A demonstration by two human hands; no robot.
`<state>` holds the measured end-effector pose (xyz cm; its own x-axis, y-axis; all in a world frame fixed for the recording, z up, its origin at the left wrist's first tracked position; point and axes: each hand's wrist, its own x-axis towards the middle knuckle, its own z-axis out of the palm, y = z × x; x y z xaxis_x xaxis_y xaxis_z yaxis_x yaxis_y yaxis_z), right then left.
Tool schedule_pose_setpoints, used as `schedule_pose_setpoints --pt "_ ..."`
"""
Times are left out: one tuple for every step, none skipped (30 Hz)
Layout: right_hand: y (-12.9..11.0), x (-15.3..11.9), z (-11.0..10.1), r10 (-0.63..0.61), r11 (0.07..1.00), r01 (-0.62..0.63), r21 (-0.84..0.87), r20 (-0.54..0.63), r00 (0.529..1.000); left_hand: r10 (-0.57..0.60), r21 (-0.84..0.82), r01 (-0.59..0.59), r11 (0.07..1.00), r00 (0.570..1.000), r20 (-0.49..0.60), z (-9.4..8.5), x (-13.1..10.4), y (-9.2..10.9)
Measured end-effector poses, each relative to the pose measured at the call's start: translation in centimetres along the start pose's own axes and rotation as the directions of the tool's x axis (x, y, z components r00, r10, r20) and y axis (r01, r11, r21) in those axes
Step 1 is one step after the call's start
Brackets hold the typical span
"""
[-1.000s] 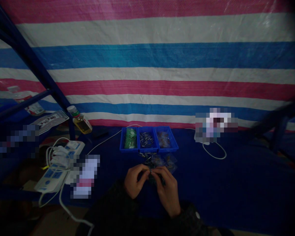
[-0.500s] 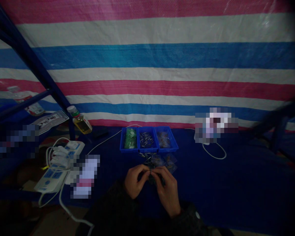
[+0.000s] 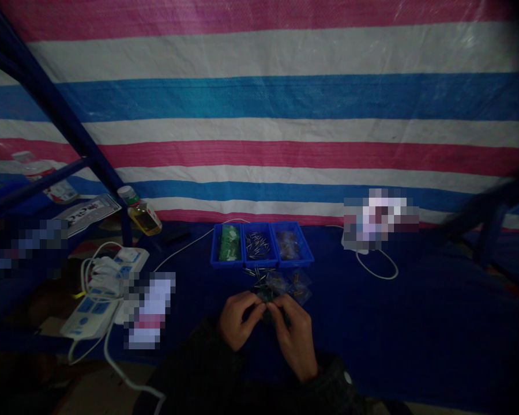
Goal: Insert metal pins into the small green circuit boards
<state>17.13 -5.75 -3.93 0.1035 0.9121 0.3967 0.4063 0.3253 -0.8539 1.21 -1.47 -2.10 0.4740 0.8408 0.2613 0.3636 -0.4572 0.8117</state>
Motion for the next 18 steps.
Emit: schedule_pose_setpoints --pt "-0.04 -0.03 -0.03 0.006 1.000 -0.006 -0.006 0.009 1.000 0.010 0.006 -0.010 1.000 1.000 0.007 -0.02 0.00 0.01" --pt "-0.08 -0.05 -0.05 0.011 1.000 -0.010 -0.011 0.016 1.000 0.020 0.008 -0.020 1.000 1.000 0.014 -0.03 0.01 0.01" --pt "-0.12 -0.07 -0.06 0.014 1.000 -0.014 -0.014 0.021 1.000 0.029 0.009 -0.029 1.000 0.999 0.020 -0.05 0.01 0.01" --pt "-0.16 -0.09 -0.08 0.016 1.000 -0.016 -0.015 0.026 1.000 0.036 0.008 -0.036 0.999 0.999 0.027 -0.06 0.02 0.00" --pt "-0.19 -0.09 -0.09 0.018 1.000 -0.018 -0.014 0.033 0.999 0.040 0.008 -0.041 0.999 0.999 0.032 -0.06 0.01 -0.02" --pt "-0.22 -0.10 -0.10 0.019 1.000 -0.019 -0.011 0.039 0.999 0.041 0.009 -0.042 0.999 0.998 0.036 -0.06 0.00 -0.06" --pt "-0.23 -0.10 -0.11 0.020 1.000 -0.020 -0.007 0.046 0.999 0.042 0.010 -0.042 0.999 0.998 0.036 -0.05 -0.01 -0.11" --pt "-0.24 -0.11 -0.11 0.020 1.000 -0.020 -0.004 0.050 0.999 0.042 0.010 -0.042 0.999 0.999 0.032 -0.02 -0.03 -0.17" --pt "-0.23 -0.11 -0.11 0.019 1.000 -0.019 -0.003 0.050 0.999 0.043 0.009 -0.044 0.999 0.999 0.024 0.01 -0.06 -0.22" --pt "-0.21 -0.11 -0.09 0.018 1.000 -0.018 -0.005 0.048 0.999 0.045 0.007 -0.045 0.999 0.999 0.013 0.05 -0.09 -0.28" --pt "-0.18 -0.11 -0.07 0.018 1.000 -0.017 -0.009 0.044 0.999 0.047 0.004 -0.047 0.999 0.999 -0.001 0.10 -0.12 -0.31" --pt "-0.13 -0.10 -0.03 0.017 1.000 -0.017 -0.012 0.040 0.999 0.046 -0.002 -0.046 0.999 0.999 -0.016 0.14 -0.14 -0.33" --pt "-0.08 -0.10 0.01 0.016 1.000 -0.015 -0.011 0.037 0.999 0.042 -0.008 -0.042 0.999 0.999 -0.031 0.17 -0.16 -0.32" --pt "-0.02 -0.08 0.05 0.012 1.000 -0.011 -0.005 0.033 0.999 0.036 -0.015 -0.037 0.999 0.998 -0.044 0.18 -0.17 -0.28" --pt "0.04 -0.07 0.09 0.005 1.000 -0.005 0.005 0.028 1.000 0.030 -0.021 -0.031 0.999 0.998 -0.056 0.17 -0.17 -0.21" --pt "0.09 -0.06 0.11 -0.004 1.000 0.004 0.018 0.021 1.000 0.024 -0.028 -0.026 0.999 0.997 -0.067 0.14 -0.15 -0.12" --pt "0.12 -0.04 0.12 -0.015 0.999 0.014 0.030 0.011 1.000 0.019 -0.033 -0.022 0.999 0.997 -0.077 0.10 -0.12 -0.01" --pt "0.15 -0.04 0.12 -0.025 0.999 0.025 0.038 -0.001 1.000 0.015 -0.038 -0.019 0.999 0.996 -0.085 0.03 -0.09 0.10"
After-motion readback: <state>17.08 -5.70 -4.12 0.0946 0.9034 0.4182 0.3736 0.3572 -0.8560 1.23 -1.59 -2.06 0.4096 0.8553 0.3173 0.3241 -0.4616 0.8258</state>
